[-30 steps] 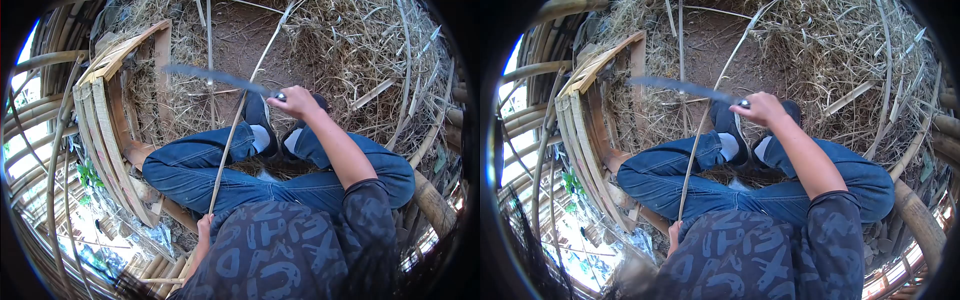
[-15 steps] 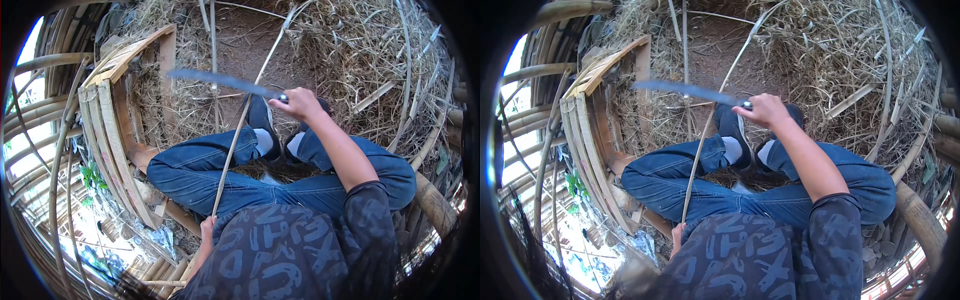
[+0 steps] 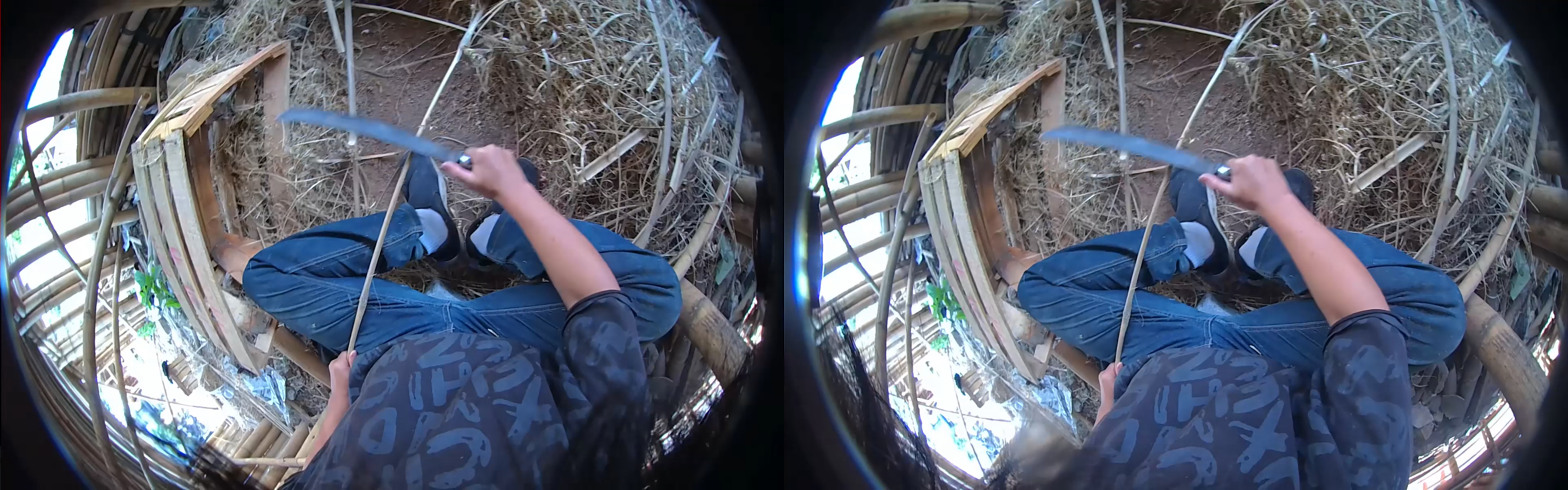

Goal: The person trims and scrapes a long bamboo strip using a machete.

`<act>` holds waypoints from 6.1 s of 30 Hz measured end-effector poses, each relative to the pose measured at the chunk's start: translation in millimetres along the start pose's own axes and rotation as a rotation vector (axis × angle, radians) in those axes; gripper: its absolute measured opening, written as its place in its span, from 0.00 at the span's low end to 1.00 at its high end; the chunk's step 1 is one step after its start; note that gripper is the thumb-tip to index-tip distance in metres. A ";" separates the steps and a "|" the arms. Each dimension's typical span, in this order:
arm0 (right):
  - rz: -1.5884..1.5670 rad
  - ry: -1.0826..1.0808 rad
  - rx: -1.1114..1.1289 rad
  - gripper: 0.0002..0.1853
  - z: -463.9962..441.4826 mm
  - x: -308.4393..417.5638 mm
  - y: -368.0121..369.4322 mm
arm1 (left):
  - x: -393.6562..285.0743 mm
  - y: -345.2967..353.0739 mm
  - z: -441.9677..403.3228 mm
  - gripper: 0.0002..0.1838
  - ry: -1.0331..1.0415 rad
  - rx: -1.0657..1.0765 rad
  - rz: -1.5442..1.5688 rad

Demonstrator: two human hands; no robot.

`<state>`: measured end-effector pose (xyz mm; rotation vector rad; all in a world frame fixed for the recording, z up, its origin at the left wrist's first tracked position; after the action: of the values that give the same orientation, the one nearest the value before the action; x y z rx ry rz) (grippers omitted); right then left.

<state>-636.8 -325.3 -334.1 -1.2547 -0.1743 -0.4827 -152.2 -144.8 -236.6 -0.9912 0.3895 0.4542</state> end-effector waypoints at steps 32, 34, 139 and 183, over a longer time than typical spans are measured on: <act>-0.661 0.045 0.569 0.26 9.6 36.3 -4.2 | -1.5 -1.1 2.9 0.19 -0.091 -0.062 0.133; -0.738 0.049 0.511 0.22 5.4 28.8 1.8 | -3.5 0.4 3.7 0.21 -0.069 -0.067 0.065; -0.243 0.167 0.020 0.11 41.9 -14.9 -7.4 | -5.8 16.2 6.0 0.24 0.045 -0.233 -0.179; -0.411 -0.009 0.319 0.20 124.9 77.2 17.9 | -101.9 -63.9 5.5 0.22 -0.065 -0.193 -0.074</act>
<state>-543.8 -223.4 -280.8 -0.9073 -0.5033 -0.7702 -203.2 -189.0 -137.0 -1.1707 0.2532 0.4617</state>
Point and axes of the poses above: each hand's wrist, its own z-axis away from the middle knuckle, its own y-axis out of the palm, x = y × z, the point moved 3 cm from there along -z, towards the middle knuckle, and after that the axes turned 8 degrees about z, right-handed, at the moved point
